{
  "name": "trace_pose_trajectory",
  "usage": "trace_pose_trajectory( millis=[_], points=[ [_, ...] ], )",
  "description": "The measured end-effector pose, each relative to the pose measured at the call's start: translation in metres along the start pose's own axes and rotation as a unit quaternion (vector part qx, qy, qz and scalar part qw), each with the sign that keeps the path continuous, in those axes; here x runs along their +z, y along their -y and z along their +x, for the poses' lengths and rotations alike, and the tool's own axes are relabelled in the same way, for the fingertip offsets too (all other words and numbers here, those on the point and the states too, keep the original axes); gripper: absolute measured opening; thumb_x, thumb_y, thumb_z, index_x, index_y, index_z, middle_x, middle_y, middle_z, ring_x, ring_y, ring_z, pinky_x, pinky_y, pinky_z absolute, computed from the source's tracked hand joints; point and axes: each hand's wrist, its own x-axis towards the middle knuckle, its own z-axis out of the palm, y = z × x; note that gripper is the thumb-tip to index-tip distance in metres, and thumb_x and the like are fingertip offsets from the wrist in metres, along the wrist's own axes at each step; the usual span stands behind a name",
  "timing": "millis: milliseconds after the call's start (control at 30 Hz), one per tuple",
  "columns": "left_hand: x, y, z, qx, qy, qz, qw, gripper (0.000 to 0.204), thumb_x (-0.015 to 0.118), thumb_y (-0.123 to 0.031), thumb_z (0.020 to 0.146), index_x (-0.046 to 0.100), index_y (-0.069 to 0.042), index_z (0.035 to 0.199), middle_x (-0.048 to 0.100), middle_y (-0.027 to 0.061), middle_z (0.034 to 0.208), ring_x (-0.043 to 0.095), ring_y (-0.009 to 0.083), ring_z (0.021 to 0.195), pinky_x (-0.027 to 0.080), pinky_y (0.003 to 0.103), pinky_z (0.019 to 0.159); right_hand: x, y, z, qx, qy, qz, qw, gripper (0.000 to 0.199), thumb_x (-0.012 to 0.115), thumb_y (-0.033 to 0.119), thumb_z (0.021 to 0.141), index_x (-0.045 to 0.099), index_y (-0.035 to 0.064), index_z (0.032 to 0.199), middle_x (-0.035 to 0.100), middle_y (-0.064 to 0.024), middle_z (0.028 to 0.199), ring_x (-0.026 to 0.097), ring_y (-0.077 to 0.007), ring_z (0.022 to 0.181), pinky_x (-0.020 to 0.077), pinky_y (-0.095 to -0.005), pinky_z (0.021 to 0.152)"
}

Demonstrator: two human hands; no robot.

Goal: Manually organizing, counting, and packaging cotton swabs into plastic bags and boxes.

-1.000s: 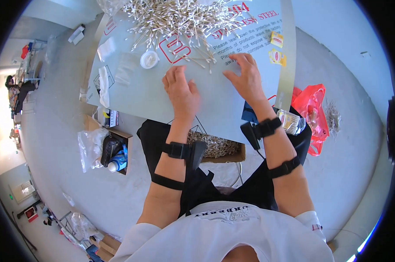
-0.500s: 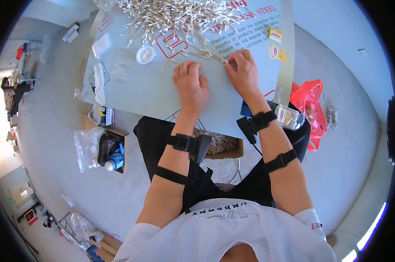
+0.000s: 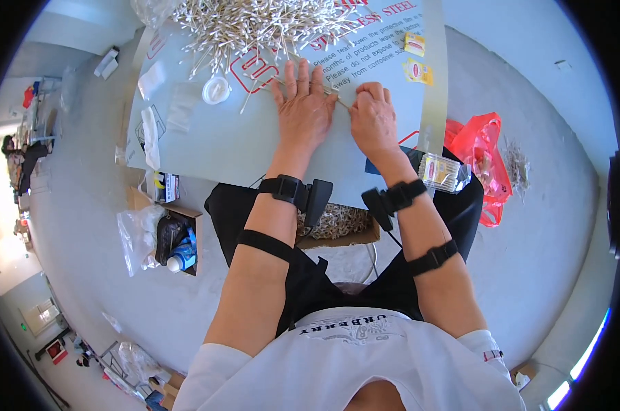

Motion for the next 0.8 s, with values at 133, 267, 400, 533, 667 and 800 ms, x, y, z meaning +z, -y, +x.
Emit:
trace_pose_trajectory(
  millis=[133,267,400,533,667,800],
  points=[
    [-0.002,0.0,-0.002,0.005,-0.033,-0.045,0.998,0.058,0.058,-0.029,0.093,0.042,-0.007,0.143,0.031,0.0139,0.155,0.017,0.0358,0.146,0.011,0.058,0.116,-0.042,-0.006,-0.038,0.017,0.065,0.042,0.997,0.016,0.065,0.003,0.078,0.057,-0.0003,0.092,0.055,-0.0157,0.106,0.054,-0.0365,0.098,0.046,-0.0444,0.085],
    [-0.007,0.018,-0.008,-0.01,-0.13,-0.173,0.976,0.05,0.061,-0.015,0.088,0.049,-0.007,0.136,0.039,0.0132,0.147,0.023,0.0367,0.143,0.017,0.054,0.116,-0.083,0.011,-0.075,-0.073,0.191,0.151,0.967,0.014,0.065,0.0,0.078,0.056,-0.0001,0.089,0.055,-0.0166,0.098,0.055,-0.0376,0.096,0.0478,-0.0442,0.08],
    [-0.007,0.024,-0.013,-0.037,-0.161,-0.172,0.971,0.044,0.062,0.001,0.08,0.06,-0.011,0.123,0.048,0.0112,0.137,0.03,0.0375,0.138,0.024,0.049,0.114,-0.079,0.022,-0.085,0.024,0.23,0.22,0.948,0.013,0.067,0.002,0.079,0.056,-0.0001,0.086,0.057,-0.0155,0.091,0.06,-0.035,0.086,0.0493,-0.0422,0.072],
    [-0.008,0.027,-0.016,-0.02,-0.133,-0.173,0.976,0.043,0.062,0.0,0.08,0.062,-0.014,0.12,0.046,0.0112,0.139,0.029,0.0393,0.14,0.022,0.054,0.114,-0.052,0.016,-0.043,0.1,0.103,0.234,0.961,0.016,0.064,0.0,0.08,0.061,0.001,0.096,0.06,-0.0169,0.096,0.061,-0.0354,0.087,0.0494,-0.0429,0.072],
    [-0.009,0.012,-0.011,0.044,-0.065,-0.037,0.996,0.042,0.063,-0.015,0.084,0.062,-0.017,0.126,0.044,0.009,0.144,0.025,0.0366,0.142,0.019,0.058,0.112,-0.017,-0.001,0.031,0.011,0.062,0.195,0.979,0.022,0.062,0.0,0.08,0.067,0.0079,0.1,0.061,-0.0164,0.103,0.061,-0.035,0.094,0.0501,-0.0443,0.078],
    [-0.01,0.006,-0.012,0.045,-0.071,-0.007,0.996,0.042,0.063,-0.013,0.085,0.062,-0.016,0.127,0.048,0.0085,0.141,0.03,0.0338,0.139,0.022,0.054,0.111,0.002,-0.019,0.058,-0.112,0.12,0.081,0.983,0.018,0.064,0.004,0.081,0.069,0.0135,0.095,0.061,-0.0102,0.102,0.058,-0.032,0.103,0.0494,-0.0426,0.086]
  ],
)
